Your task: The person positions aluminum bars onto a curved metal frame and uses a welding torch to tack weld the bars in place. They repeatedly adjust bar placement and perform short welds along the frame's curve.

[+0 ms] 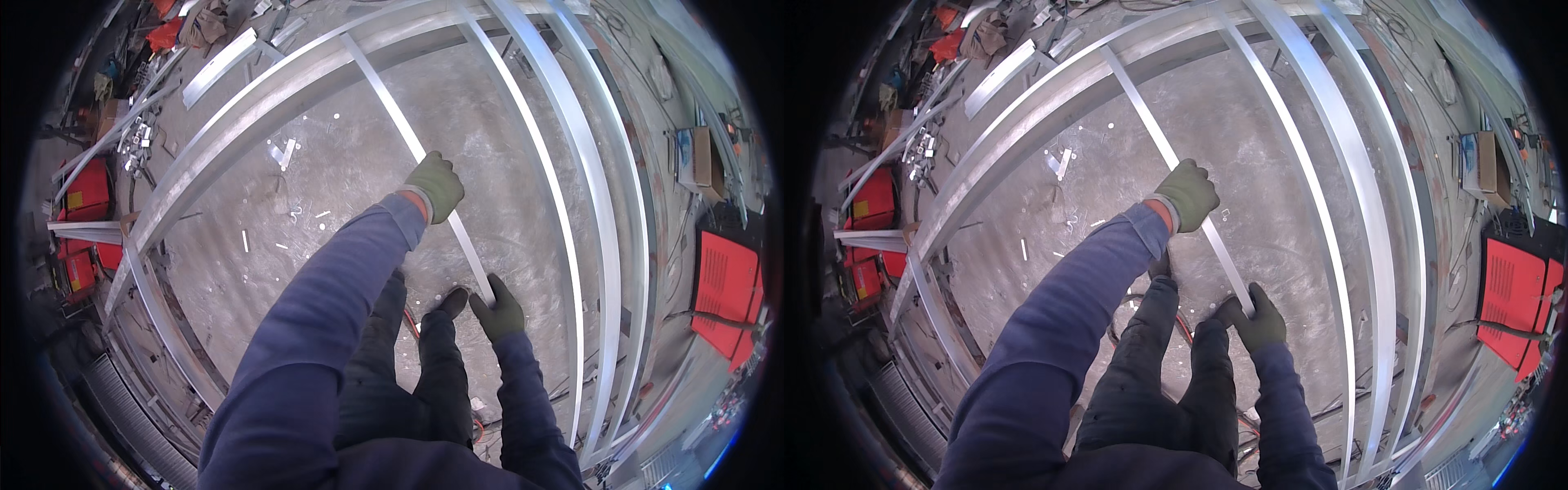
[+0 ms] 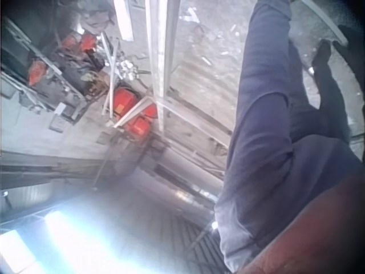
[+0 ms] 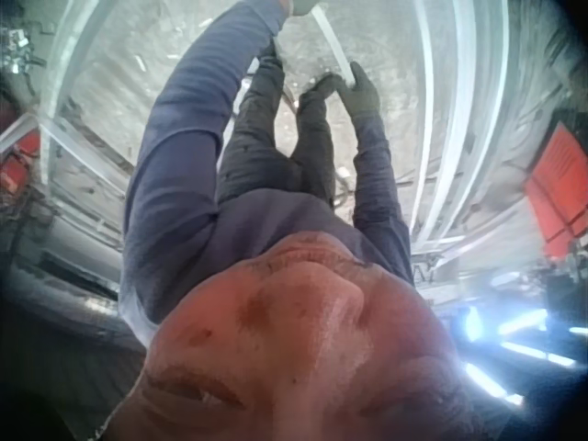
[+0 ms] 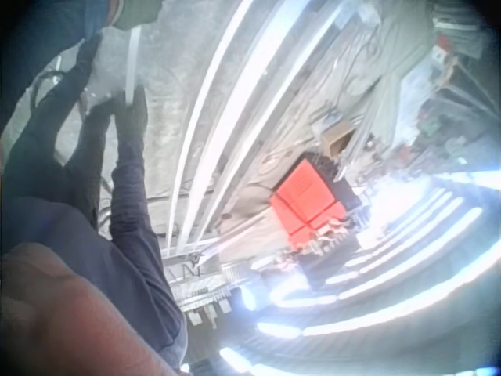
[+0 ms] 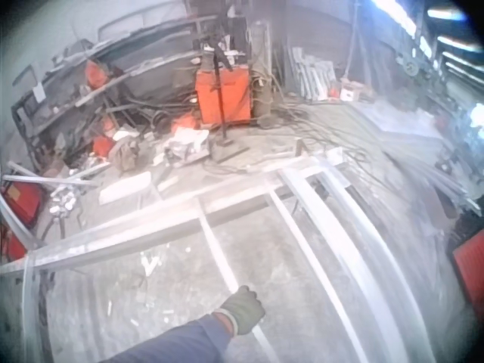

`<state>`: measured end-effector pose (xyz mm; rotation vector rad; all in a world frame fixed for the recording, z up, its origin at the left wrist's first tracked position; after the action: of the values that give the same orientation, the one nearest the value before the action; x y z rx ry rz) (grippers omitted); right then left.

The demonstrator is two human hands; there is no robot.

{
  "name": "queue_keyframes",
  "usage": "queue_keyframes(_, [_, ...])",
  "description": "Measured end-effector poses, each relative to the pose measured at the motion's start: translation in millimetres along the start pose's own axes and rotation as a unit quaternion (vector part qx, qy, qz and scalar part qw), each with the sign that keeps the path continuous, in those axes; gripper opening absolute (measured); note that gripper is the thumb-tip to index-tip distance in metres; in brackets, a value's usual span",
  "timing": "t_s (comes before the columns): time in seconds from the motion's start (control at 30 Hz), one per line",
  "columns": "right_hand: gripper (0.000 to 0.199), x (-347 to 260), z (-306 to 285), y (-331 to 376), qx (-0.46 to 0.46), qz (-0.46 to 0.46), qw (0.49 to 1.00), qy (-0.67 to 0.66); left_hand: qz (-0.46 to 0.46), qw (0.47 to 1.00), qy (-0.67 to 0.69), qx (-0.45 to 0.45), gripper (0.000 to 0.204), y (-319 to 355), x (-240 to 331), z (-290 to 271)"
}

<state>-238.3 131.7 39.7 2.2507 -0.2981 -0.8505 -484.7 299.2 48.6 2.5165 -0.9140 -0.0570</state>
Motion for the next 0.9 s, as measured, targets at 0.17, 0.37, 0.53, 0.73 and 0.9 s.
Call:
queue_keyframes(0.17, [0.085, 137, -20, 72, -0.028, 0.081, 0.996, 0.003, -0.002, 1.000, -0.008, -0.011, 0.014, 2, 5, -10])
queue_keyframes(0.37, [0.071, 267, -33, 140, 0.001, 0.180, 0.984, 0.004, 0.004, 1.000, -0.015, -0.021, 0.016, 3, 5, -6])
queue_keyframes(0.53, [0.051, 259, -22, 137, 0.037, 0.177, 0.983, 0.035, 0.002, 0.998, -0.028, -0.061, 0.021, 12, -3, -6])
queue_keyframes(0.73, [0.045, 237, -17, 133, 0.062, 0.157, 0.983, 0.079, 0.009, 0.986, -0.071, -0.150, 0.022, -7, -14, -8])
queue_keyframes(0.9, [0.045, 242, -10, 143, 0.061, 0.167, 0.976, 0.125, 0.107, 0.986, -0.062, -0.110, 0.037, -9, -37, 41])
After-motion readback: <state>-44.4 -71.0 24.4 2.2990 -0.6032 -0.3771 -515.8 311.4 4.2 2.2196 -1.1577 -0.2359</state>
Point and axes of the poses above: each hand's wrist, its own y-axis away from the middle knuckle, its own z-axis out of the palm, x = y × z, the point moved 7 cm from there along -y, towards the middle knuckle, and after that the axes turned 7 degrees about z, right-handed, at the moved point
